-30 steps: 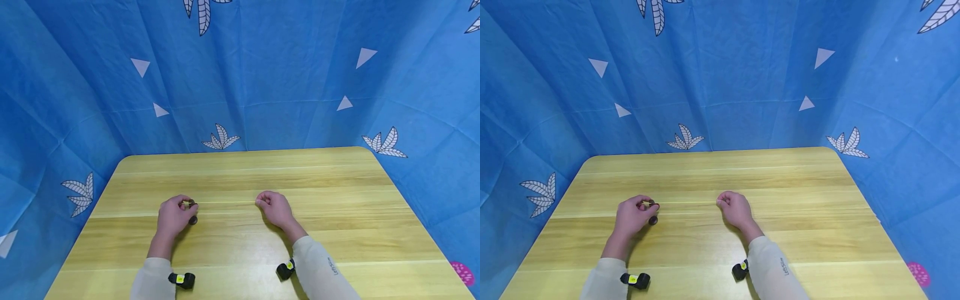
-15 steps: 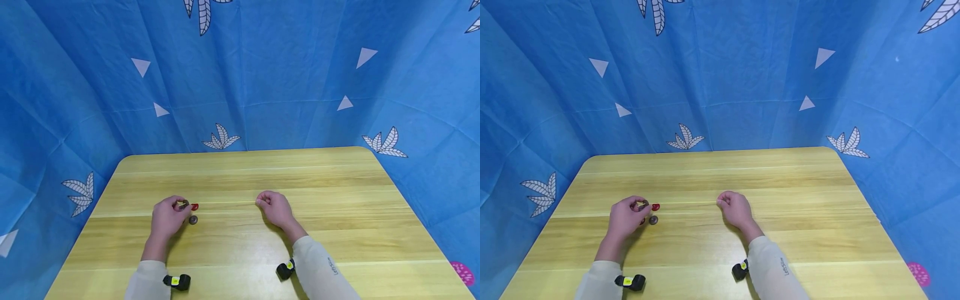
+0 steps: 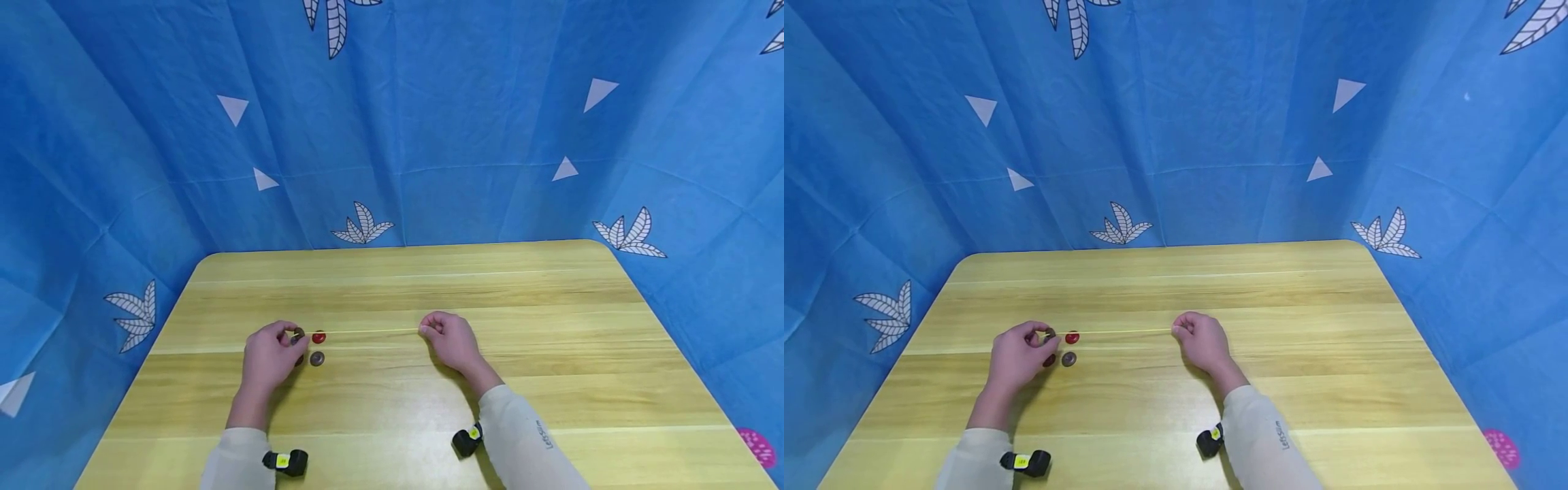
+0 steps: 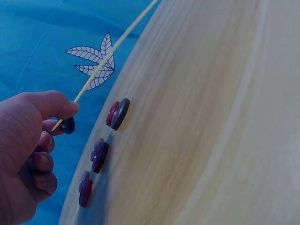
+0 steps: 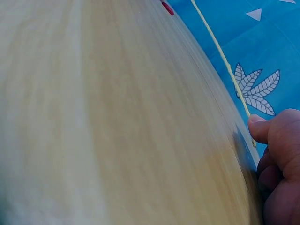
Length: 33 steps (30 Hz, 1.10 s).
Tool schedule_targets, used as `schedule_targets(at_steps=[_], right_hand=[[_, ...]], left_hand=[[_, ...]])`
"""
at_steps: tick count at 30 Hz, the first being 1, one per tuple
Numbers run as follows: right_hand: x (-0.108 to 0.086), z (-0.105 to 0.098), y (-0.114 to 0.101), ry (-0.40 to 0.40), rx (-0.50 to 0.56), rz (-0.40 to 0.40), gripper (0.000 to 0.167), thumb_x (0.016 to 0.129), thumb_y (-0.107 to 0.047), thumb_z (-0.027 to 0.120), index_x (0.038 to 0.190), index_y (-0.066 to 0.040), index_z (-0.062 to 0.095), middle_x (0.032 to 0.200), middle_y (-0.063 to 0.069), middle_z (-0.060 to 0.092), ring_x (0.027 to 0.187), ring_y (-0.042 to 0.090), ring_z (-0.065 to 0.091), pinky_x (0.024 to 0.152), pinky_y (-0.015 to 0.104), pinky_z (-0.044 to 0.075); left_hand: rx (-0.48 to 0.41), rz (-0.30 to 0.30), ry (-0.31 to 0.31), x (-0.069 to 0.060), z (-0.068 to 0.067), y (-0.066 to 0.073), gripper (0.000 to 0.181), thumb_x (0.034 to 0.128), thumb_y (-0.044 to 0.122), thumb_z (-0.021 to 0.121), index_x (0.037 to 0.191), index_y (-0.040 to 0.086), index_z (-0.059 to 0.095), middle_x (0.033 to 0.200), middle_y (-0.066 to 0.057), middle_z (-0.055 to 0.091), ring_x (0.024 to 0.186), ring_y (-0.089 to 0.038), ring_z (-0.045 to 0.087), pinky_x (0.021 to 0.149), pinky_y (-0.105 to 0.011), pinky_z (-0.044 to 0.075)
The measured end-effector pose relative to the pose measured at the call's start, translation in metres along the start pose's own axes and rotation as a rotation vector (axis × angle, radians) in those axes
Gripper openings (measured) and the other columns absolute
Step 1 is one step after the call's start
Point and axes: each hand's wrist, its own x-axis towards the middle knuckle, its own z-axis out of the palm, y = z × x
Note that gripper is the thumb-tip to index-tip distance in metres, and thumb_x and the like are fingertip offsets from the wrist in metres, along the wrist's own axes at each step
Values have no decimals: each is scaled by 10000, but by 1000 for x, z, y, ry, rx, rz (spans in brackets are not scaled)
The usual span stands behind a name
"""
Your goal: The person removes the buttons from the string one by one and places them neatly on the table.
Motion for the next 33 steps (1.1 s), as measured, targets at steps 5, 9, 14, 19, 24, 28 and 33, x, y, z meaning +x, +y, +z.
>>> schedule_targets(at_steps=[5,9,14,19,24,28,33], right_hand=[[0,0,1,-3,-5,7,94,950,-160,703,856,-156,702,580,-54,433,524,121,390,590,334,377],[1,0,2,1,-13,13,92,948,-157,704,855,-156,700,576,-56,425,514,110,378,571,325,362],[0,0,2,4,-8,12,96,945,-154,706,849,-157,698,570,-58,419,512,105,373,567,320,357],[0,0,1,3,-6,3,99,947,-154,703,848,-157,697,566,-58,419,510,107,372,567,323,357],[0,0,0,6,-7,1,101,947,-154,704,847,-159,698,563,-55,421,506,112,370,566,330,357],[-1,0,0,1,-6,1,99,949,-159,704,850,-158,698,565,-58,420,509,109,371,567,328,358],[-2,-1,-1,-1,-3,3,104,948,-155,705,844,-158,697,554,-55,412,498,110,360,561,329,352]], left_hand=[[5,-14,-4,-2,-3,-2,261,844,194,806,1018,18,725,625,-6,498,506,-170,437,594,-354,423],[11,-11,3,-4,-5,1,249,841,196,804,998,20,723,630,-4,485,520,-173,428,626,-367,432],[8,-16,3,-5,-7,-1,241,844,205,804,988,30,721,635,-6,486,540,-175,438,654,-377,443],[11,-33,6,-10,-10,-7,241,867,262,801,951,54,711,620,-11,487,570,-190,457,665,-383,430],[20,-40,-20,-17,-12,-10,235,868,245,797,976,51,717,624,-15,484,571,-190,450,605,-355,396],[28,-27,-30,-22,-12,-9,190,843,190,804,971,70,732,635,1,492,564,-174,448,580,-335,389],[35,7,-21,-28,-10,-6,138,827,162,807,911,98,719,629,10,474,564,-170,435,603,-350,396]])
